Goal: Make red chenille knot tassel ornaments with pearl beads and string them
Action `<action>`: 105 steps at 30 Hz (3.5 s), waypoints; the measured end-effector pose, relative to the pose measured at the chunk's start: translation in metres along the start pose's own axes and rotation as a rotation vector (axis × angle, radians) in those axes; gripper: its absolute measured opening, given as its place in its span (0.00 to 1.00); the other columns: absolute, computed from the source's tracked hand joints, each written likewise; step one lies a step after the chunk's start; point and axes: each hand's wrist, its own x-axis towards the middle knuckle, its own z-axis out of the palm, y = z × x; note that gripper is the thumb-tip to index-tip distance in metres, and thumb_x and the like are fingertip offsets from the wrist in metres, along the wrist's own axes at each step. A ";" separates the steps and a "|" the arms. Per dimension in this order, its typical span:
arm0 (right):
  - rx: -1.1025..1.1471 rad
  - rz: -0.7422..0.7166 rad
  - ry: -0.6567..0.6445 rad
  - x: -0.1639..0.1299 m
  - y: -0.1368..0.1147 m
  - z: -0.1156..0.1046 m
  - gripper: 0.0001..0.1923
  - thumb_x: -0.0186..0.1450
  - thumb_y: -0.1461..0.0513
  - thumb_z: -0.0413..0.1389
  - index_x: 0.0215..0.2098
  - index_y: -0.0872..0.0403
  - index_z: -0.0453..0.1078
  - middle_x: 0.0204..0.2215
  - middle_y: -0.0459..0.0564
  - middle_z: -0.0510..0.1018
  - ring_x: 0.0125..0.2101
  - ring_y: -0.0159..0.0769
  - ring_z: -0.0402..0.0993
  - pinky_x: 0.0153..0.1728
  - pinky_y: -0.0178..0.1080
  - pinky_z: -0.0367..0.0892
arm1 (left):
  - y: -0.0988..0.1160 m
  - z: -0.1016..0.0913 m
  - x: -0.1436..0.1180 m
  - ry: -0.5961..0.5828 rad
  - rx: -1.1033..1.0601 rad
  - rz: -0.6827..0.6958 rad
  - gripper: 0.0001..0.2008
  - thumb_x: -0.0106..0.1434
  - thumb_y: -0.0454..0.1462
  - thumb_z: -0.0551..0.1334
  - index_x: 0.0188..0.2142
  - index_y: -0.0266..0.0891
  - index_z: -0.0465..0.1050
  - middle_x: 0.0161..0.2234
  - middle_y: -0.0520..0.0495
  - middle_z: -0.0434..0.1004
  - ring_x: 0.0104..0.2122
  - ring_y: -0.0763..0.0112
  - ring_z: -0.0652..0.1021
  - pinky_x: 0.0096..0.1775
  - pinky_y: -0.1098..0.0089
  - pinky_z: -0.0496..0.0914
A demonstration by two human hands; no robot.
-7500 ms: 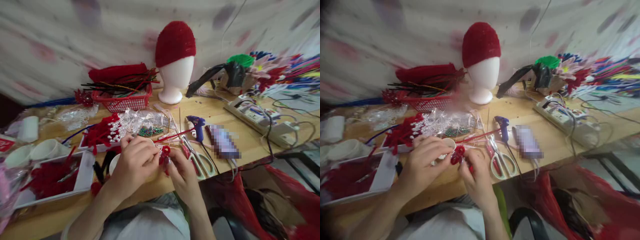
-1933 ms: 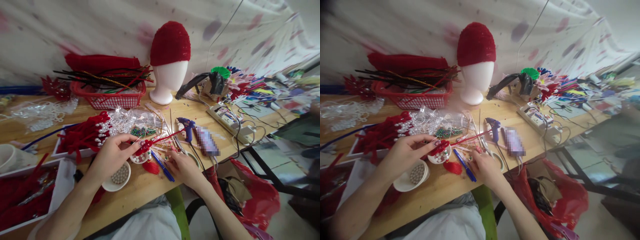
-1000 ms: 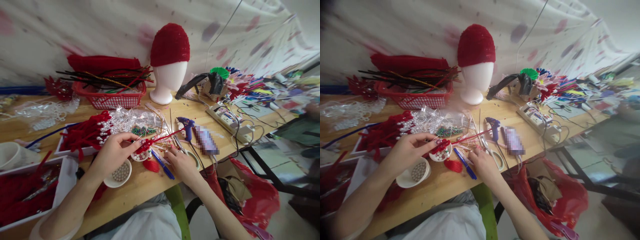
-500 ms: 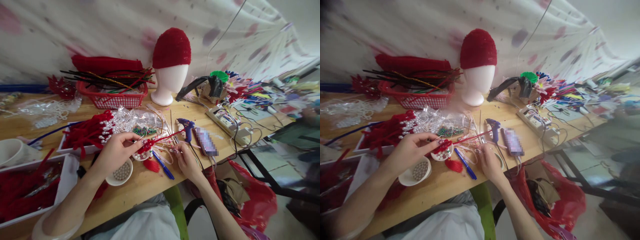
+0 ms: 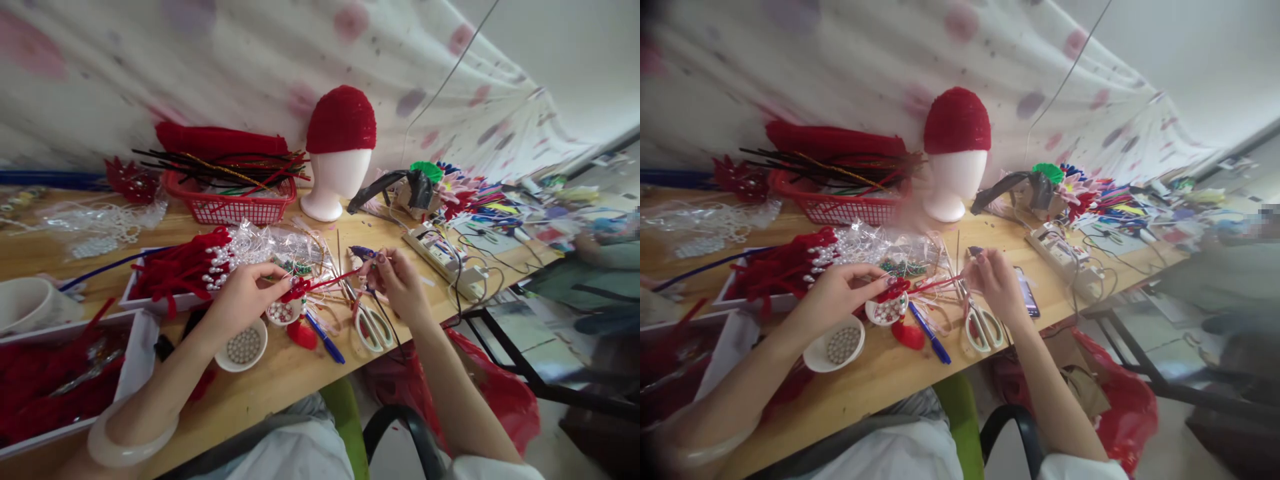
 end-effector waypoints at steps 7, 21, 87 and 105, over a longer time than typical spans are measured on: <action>-0.118 -0.059 -0.069 0.020 -0.026 -0.008 0.20 0.66 0.45 0.58 0.35 0.52 0.67 0.27 0.44 0.73 0.23 0.29 0.67 0.24 0.32 0.62 | -0.001 -0.001 -0.001 -0.023 -0.002 0.036 0.09 0.60 0.43 0.64 0.31 0.40 0.79 0.27 0.49 0.84 0.28 0.65 0.81 0.29 0.70 0.71; 0.187 -0.063 -0.024 0.026 -0.067 -0.023 0.20 0.58 0.47 0.68 0.33 0.53 0.72 0.21 0.40 0.68 0.18 0.24 0.58 0.18 0.30 0.53 | -0.010 0.001 0.004 -0.024 -0.036 0.046 0.12 0.57 0.44 0.63 0.30 0.38 0.78 0.29 0.47 0.84 0.29 0.63 0.81 0.32 0.68 0.70; 0.528 0.125 -0.665 -0.037 -0.066 0.000 0.06 0.62 0.61 0.68 0.32 0.55 0.77 0.28 0.50 0.83 0.25 0.31 0.80 0.22 0.29 0.71 | -0.002 0.008 0.008 -0.056 -0.023 0.011 0.10 0.57 0.41 0.65 0.34 0.38 0.81 0.34 0.44 0.87 0.36 0.57 0.84 0.40 0.61 0.77; 0.004 -0.403 -0.424 -0.006 -0.048 0.036 0.04 0.65 0.63 0.63 0.35 0.49 0.82 0.43 0.52 0.82 0.44 0.40 0.80 0.44 0.43 0.74 | 0.011 0.017 -0.007 -0.132 -0.065 0.142 0.10 0.62 0.38 0.62 0.39 0.39 0.80 0.39 0.45 0.84 0.35 0.62 0.82 0.38 0.64 0.76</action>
